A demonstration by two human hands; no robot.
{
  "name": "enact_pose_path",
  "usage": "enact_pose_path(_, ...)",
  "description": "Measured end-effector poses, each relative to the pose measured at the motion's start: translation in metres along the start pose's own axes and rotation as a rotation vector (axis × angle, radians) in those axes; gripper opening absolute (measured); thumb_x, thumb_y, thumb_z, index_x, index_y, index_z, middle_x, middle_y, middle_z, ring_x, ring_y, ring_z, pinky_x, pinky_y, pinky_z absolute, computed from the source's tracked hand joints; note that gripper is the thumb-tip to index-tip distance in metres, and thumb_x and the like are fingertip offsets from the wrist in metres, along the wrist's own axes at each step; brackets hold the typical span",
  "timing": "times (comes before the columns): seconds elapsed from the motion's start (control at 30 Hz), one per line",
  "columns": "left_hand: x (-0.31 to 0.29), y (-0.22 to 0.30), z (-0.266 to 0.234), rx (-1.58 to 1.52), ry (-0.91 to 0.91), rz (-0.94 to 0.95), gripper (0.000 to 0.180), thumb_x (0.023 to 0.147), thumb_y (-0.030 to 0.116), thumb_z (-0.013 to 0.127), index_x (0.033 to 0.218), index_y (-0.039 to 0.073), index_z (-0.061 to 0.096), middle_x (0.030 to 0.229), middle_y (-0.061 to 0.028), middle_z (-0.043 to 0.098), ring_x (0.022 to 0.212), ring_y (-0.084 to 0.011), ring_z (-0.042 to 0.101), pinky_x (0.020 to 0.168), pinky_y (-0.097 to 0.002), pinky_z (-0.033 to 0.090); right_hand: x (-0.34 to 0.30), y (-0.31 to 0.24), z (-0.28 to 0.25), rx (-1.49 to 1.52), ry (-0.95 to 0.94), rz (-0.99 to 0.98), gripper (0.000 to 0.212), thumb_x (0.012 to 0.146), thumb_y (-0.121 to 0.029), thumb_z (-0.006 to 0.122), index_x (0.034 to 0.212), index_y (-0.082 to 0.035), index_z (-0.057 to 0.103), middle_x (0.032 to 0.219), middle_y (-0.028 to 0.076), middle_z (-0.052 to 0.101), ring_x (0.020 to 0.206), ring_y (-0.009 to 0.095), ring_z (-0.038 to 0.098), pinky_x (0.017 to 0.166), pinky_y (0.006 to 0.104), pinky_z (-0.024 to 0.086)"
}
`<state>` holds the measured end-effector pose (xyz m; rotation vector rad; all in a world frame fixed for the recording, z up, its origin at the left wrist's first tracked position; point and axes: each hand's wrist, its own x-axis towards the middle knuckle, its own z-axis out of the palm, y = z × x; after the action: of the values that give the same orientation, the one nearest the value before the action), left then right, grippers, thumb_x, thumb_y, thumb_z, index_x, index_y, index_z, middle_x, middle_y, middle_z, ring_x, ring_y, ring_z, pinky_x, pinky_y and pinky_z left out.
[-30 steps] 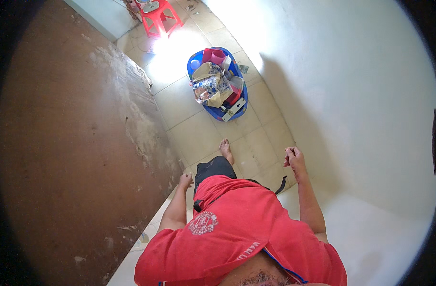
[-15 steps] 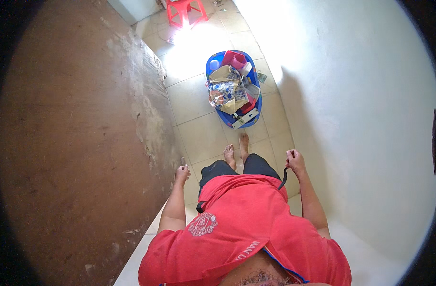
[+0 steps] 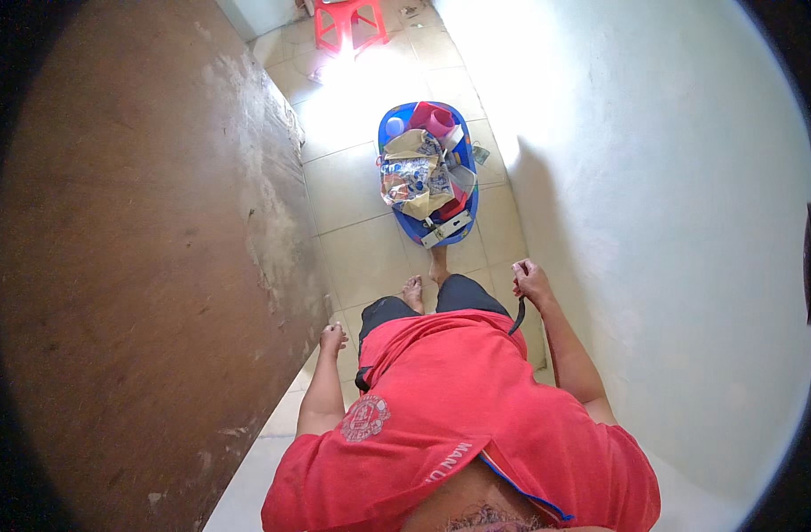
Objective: The person uses a scraper on a stool, then sweeps the floor with a broom and collects the debris into a dustpan.
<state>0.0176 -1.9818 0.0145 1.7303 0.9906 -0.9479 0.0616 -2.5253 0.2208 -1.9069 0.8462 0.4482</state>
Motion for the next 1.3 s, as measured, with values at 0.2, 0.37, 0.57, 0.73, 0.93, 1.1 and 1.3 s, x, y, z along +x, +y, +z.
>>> enact_pose_path(0.2, -0.003, 0.028, 0.005, 0.013, -0.002, 0.061, 0.037, 0.097, 0.035, 0.048, 0.105, 0.001, 0.057, 0.090, -0.0101, 0.066, 0.073, -0.0209, 0.068, 0.061, -0.0377, 0.057, 0.012, 0.018, -0.011, -0.003, 0.065, -0.005, 0.022, 0.095, -0.023, 0.055, 0.095, -0.001, 0.059, 0.070, 0.007, 0.060, 0.053, 0.015, 0.060, 0.047, 0.0297, 0.052)
enact_pose_path(0.37, 0.004, 0.049, 0.002, 0.033, 0.029, 0.087, 0.037, 0.097, 0.036, 0.048, 0.104, 0.001, 0.058, 0.090, -0.0097, 0.067, 0.072, -0.0204, 0.068, 0.060, -0.0370, 0.056, 0.016, 0.036, -0.013, 0.027, 0.066, 0.054, 0.021, 0.095, -0.022, 0.055, 0.094, -0.001, 0.059, 0.069, 0.007, 0.060, 0.052, 0.015, 0.060, 0.046, 0.0305, 0.053)
enact_pose_path(0.57, 0.008, 0.064, 0.004, 0.032, 0.033, 0.103, 0.036, 0.097, 0.036, 0.049, 0.104, 0.002, 0.058, 0.088, -0.0088, 0.066, 0.072, -0.0196, 0.067, 0.059, -0.0362, 0.055, 0.030, 0.053, -0.013, 0.051, 0.058, 0.101, 0.024, 0.095, -0.022, 0.055, 0.098, 0.001, 0.058, 0.072, 0.010, 0.062, 0.052, 0.017, 0.062, 0.045, 0.0311, 0.053)
enact_pose_path(0.73, 0.004, 0.073, 0.007, 0.051, 0.030, 0.071, 0.034, 0.098, 0.036, 0.047, 0.105, 0.004, 0.057, 0.090, -0.0078, 0.065, 0.074, -0.0204, 0.067, 0.063, -0.0393, 0.055, 0.044, 0.055, -0.011, 0.055, 0.038, 0.116, 0.021, 0.095, -0.021, 0.053, 0.098, -0.001, 0.058, 0.072, 0.008, 0.062, 0.053, 0.016, 0.062, 0.046, 0.0314, 0.055)
enact_pose_path(0.93, 0.003, 0.078, 0.009, 0.026, 0.069, 0.068, 0.033, 0.098, 0.036, 0.047, 0.104, 0.005, 0.057, 0.088, -0.0065, 0.065, 0.071, -0.0202, 0.066, 0.061, -0.0394, 0.054, 0.070, 0.054, -0.023, 0.066, 0.002, 0.159, 0.021, 0.094, -0.022, 0.054, 0.098, -0.001, 0.057, 0.072, 0.009, 0.062, 0.054, 0.017, 0.063, 0.046, 0.0328, 0.056)
enact_pose_path(1.1, -0.014, 0.083, 0.020, 0.012, 0.117, 0.037, 0.035, 0.097, 0.036, 0.049, 0.104, 0.003, 0.057, 0.087, -0.0084, 0.066, 0.071, -0.0185, 0.067, 0.058, -0.0365, 0.055, 0.105, 0.067, -0.044, 0.006, 0.032, 0.123, 0.023, 0.094, -0.023, 0.054, 0.094, -0.001, 0.059, 0.072, 0.010, 0.064, 0.053, 0.017, 0.063, 0.046, 0.0326, 0.055)
enact_pose_path(1.3, -0.050, 0.099, 0.050, 0.030, 0.154, 0.005, 0.036, 0.097, 0.038, 0.049, 0.102, 0.003, 0.057, 0.086, -0.0080, 0.066, 0.071, -0.0176, 0.066, 0.057, -0.0335, 0.053, 0.161, 0.065, -0.108, -0.192, 0.252, -0.090, 0.028, 0.093, -0.027, 0.055, 0.090, 0.000, 0.060, 0.075, 0.015, 0.066, 0.064, 0.026, 0.066, 0.062, 0.0378, 0.053)
